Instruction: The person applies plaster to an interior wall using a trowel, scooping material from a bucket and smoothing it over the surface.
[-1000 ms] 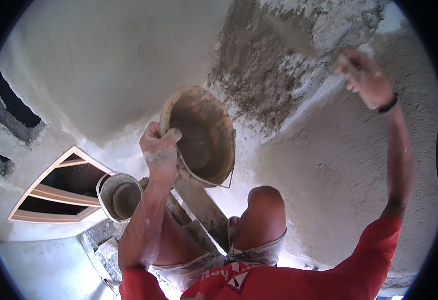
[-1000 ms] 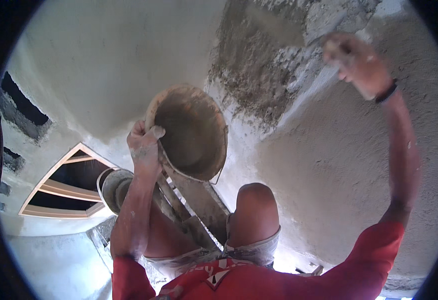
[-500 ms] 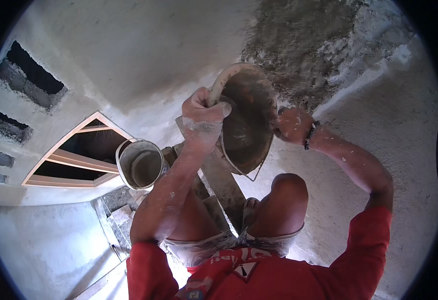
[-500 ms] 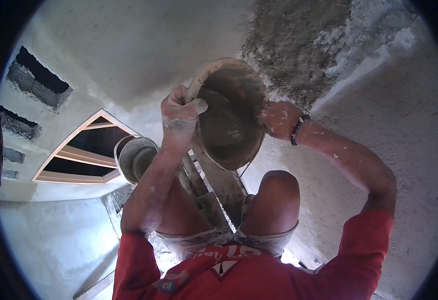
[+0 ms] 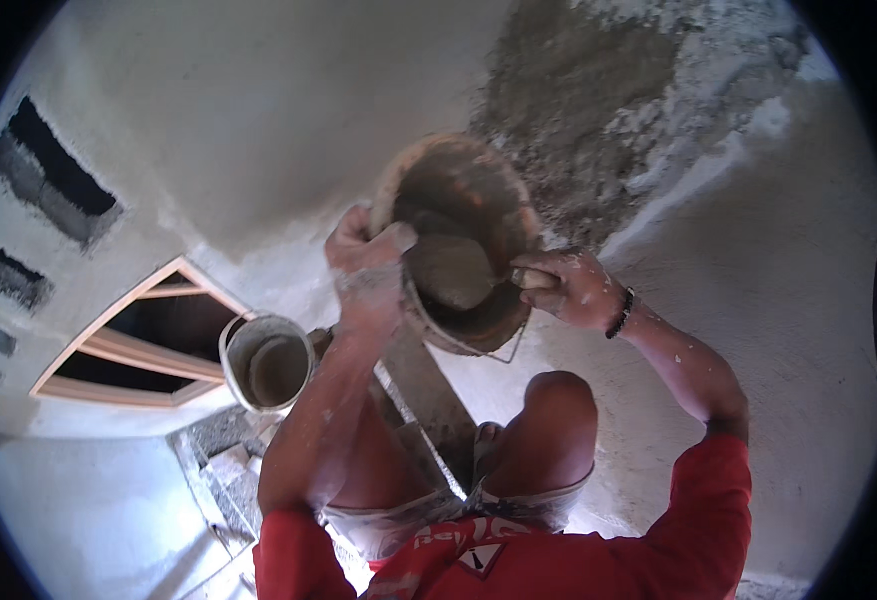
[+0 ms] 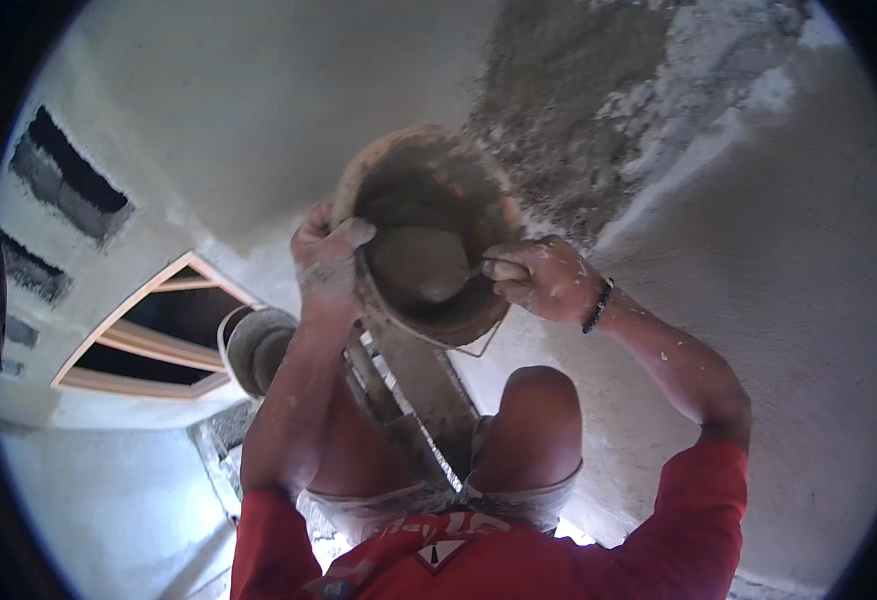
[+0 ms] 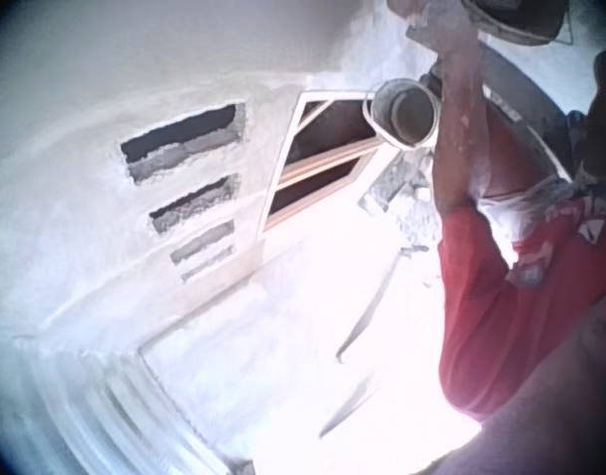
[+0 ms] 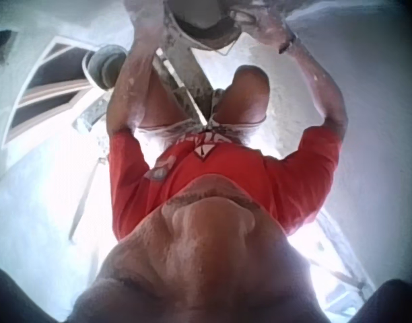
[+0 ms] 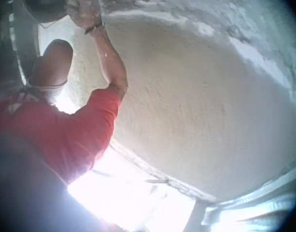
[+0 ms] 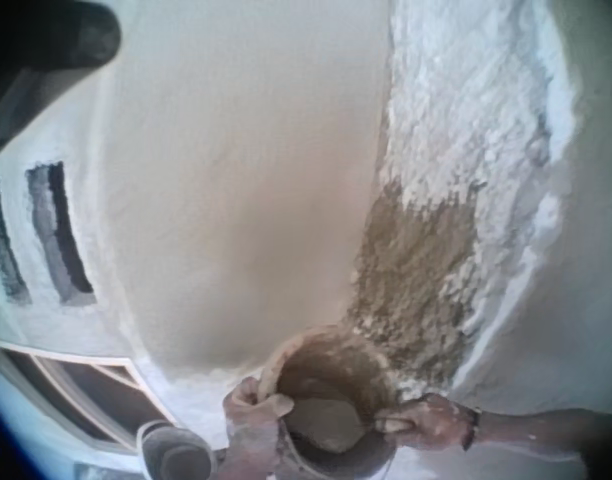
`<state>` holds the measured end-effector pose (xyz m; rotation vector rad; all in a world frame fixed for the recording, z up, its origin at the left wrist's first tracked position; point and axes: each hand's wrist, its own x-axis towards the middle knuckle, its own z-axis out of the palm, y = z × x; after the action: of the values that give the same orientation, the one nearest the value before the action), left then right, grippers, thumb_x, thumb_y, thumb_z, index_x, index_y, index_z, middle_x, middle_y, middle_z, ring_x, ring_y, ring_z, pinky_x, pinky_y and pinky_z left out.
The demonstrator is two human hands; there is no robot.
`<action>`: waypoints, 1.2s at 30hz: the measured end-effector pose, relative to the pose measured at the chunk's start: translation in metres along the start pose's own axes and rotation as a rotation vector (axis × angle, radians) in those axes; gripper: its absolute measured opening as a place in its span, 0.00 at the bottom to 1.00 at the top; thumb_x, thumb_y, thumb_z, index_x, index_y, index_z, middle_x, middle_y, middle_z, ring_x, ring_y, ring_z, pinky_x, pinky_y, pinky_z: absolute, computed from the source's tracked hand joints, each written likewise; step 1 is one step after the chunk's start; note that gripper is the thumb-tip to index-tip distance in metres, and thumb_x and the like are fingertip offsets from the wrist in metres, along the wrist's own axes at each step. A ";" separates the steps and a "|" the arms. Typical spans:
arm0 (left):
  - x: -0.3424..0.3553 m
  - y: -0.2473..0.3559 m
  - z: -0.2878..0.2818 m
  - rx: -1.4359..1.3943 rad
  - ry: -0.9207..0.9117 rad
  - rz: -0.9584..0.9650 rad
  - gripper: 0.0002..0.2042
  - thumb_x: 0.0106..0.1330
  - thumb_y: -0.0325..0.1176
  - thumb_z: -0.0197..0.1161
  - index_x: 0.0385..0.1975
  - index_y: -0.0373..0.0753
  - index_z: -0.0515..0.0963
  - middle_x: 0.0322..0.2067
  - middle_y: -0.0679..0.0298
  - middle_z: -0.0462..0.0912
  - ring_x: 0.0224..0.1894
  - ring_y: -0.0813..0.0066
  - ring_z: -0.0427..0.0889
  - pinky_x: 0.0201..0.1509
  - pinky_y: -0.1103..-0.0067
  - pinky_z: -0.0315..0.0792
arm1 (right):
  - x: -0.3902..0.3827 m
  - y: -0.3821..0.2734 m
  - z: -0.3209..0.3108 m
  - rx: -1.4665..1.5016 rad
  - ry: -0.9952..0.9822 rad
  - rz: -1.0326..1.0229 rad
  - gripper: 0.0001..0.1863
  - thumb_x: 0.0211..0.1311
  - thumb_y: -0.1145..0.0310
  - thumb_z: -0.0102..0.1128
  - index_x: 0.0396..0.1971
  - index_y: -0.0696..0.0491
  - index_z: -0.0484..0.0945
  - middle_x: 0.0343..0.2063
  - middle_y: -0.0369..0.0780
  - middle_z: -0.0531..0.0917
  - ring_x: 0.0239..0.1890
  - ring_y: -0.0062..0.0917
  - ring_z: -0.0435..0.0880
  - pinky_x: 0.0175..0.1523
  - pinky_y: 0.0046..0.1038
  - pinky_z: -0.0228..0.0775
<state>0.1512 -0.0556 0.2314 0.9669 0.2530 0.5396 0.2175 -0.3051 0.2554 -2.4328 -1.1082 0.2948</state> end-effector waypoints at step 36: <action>-0.008 -0.009 -0.002 0.288 -0.160 0.045 0.08 0.48 0.22 0.63 0.18 0.38 0.69 0.18 0.76 0.68 0.21 0.88 0.63 0.24 0.85 0.60 | 0.014 -0.009 0.006 -0.939 -0.094 -0.050 0.13 0.56 0.71 0.53 0.41 0.56 0.77 0.34 0.47 0.82 0.37 0.37 0.84 0.40 0.35 0.77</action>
<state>0.1465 -0.0622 0.2227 1.2913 0.1676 0.4718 0.2184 -0.2870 0.2542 -3.1908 -1.6002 -0.1910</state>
